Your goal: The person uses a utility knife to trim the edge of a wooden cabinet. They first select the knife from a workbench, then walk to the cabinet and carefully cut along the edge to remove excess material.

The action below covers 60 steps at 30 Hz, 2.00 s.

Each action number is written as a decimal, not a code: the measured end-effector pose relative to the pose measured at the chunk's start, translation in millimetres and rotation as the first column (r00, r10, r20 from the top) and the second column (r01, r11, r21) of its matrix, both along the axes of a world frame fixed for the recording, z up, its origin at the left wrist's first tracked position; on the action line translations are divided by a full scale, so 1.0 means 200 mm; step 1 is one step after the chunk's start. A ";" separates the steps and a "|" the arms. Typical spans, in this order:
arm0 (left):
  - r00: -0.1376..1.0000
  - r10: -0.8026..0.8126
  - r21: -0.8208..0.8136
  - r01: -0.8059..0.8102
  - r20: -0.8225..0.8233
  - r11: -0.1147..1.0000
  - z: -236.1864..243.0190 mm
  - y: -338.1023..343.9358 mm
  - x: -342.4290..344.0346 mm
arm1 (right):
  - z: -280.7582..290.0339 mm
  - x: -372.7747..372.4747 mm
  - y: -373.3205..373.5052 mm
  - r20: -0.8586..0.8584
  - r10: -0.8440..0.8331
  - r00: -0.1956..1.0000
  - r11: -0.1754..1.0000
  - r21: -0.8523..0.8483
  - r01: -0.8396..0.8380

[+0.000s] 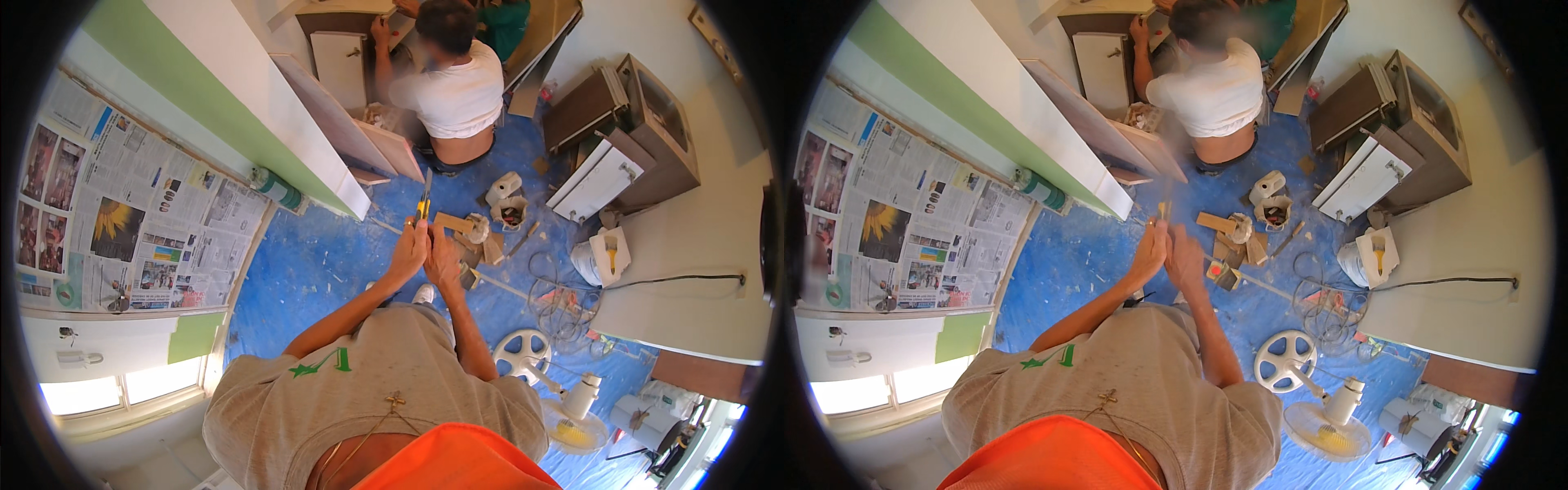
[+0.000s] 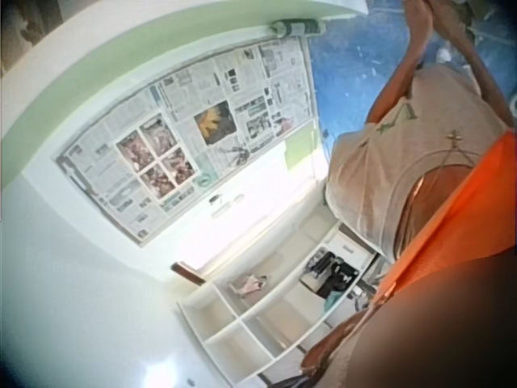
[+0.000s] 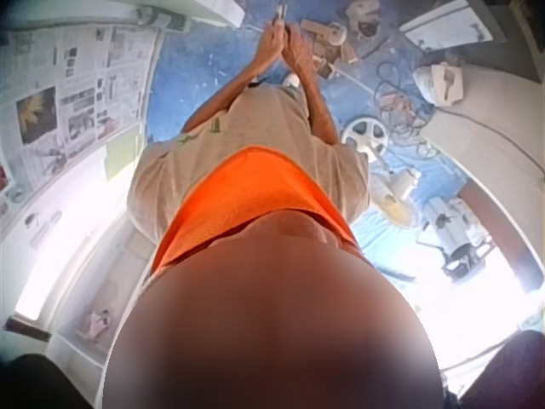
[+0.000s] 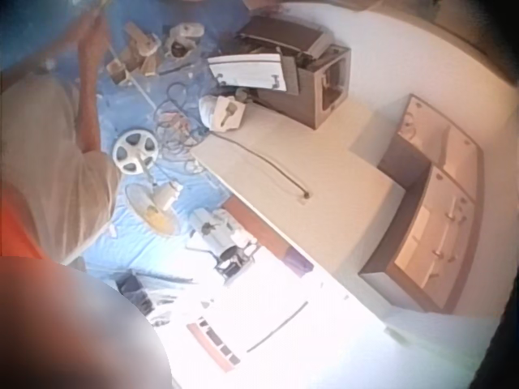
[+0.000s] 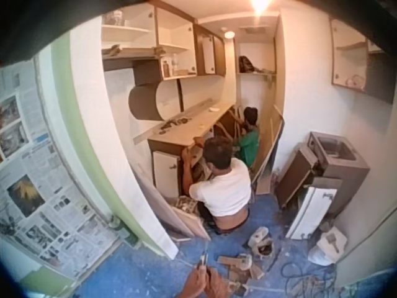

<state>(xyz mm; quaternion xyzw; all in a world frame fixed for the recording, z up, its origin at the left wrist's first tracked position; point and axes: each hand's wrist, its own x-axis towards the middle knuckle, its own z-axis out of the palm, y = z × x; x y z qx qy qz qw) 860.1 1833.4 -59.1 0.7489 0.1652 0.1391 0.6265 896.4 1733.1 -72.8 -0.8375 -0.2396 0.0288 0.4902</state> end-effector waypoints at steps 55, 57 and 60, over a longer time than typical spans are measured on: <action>0.974 -0.118 0.069 0.106 0.195 0.992 0.12 0.68 0.28 | 0.22 0.26 0.59 -0.060 0.022 0.998 0.999 0.047 -0.019; 0.969 -0.108 0.068 0.096 0.221 0.993 0.11 0.67 0.28 | 0.21 0.26 0.59 -0.032 0.028 0.999 0.997 0.069 -0.026; 0.973 -0.091 0.046 0.083 0.211 0.995 0.09 0.68 0.27 | 0.19 0.26 0.60 -0.045 0.033 0.998 0.998 0.056 -0.030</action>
